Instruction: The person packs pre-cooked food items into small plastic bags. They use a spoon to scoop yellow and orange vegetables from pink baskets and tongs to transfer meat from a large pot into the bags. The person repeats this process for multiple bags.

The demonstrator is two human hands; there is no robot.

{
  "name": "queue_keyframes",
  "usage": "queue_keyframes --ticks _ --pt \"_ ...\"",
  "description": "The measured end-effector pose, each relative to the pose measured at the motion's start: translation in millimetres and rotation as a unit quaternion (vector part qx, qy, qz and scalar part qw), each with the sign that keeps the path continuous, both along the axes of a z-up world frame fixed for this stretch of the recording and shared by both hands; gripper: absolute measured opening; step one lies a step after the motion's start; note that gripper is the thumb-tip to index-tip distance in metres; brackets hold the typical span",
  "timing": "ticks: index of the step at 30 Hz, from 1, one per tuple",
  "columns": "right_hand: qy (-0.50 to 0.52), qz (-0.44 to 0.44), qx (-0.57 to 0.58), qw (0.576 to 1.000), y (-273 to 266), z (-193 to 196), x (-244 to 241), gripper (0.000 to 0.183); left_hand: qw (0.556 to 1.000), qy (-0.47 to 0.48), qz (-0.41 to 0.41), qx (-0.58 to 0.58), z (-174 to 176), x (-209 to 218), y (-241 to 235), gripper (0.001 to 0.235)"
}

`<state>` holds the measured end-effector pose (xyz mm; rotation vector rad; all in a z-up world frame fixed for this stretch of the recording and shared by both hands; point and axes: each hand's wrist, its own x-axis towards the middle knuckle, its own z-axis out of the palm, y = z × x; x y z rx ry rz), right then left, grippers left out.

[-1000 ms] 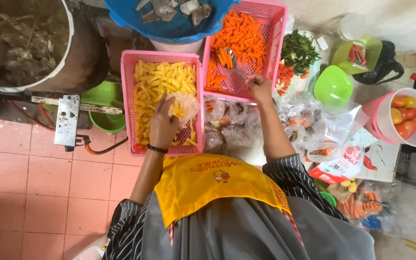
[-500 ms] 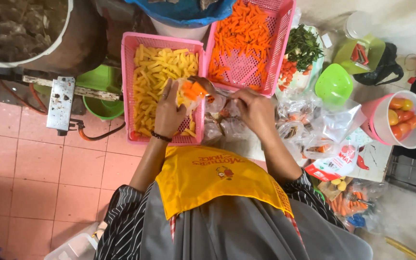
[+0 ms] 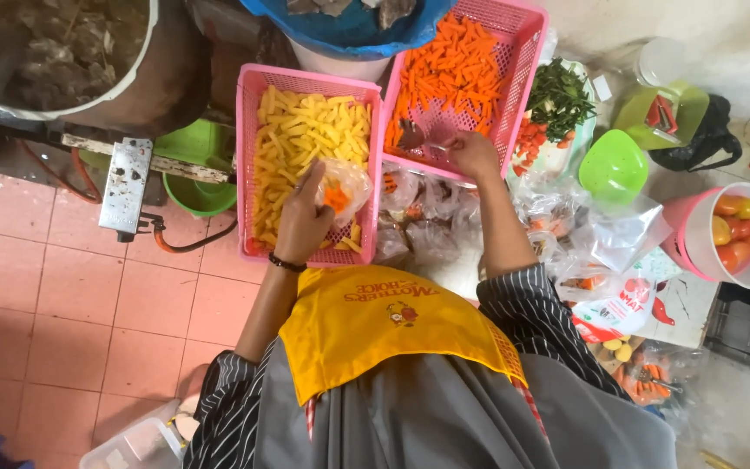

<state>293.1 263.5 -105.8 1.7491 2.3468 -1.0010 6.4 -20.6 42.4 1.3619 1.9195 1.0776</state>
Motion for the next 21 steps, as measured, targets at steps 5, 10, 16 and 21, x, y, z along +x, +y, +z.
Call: queue_keyframes --ticks 5,10,16,21 --pt "0.292 -0.080 -0.100 0.948 -22.3 3.2 19.3 0.025 0.999 0.018 -0.012 -0.023 -31.2 -2.1 5.1 0.067" --pt "0.341 -0.090 -0.104 0.930 -27.2 -0.1 28.9 0.024 0.999 0.020 -0.027 -0.039 -31.7 -1.6 9.7 0.069" --pt "0.248 -0.120 -0.022 0.961 -20.1 3.2 54.0 0.022 0.997 0.001 -0.023 -0.068 -27.3 -4.7 9.1 0.071" --pt "0.282 -0.106 -0.016 0.953 -36.2 39.4 60.1 0.020 0.998 0.016 -0.044 -0.048 -39.9 -6.4 4.6 0.077"
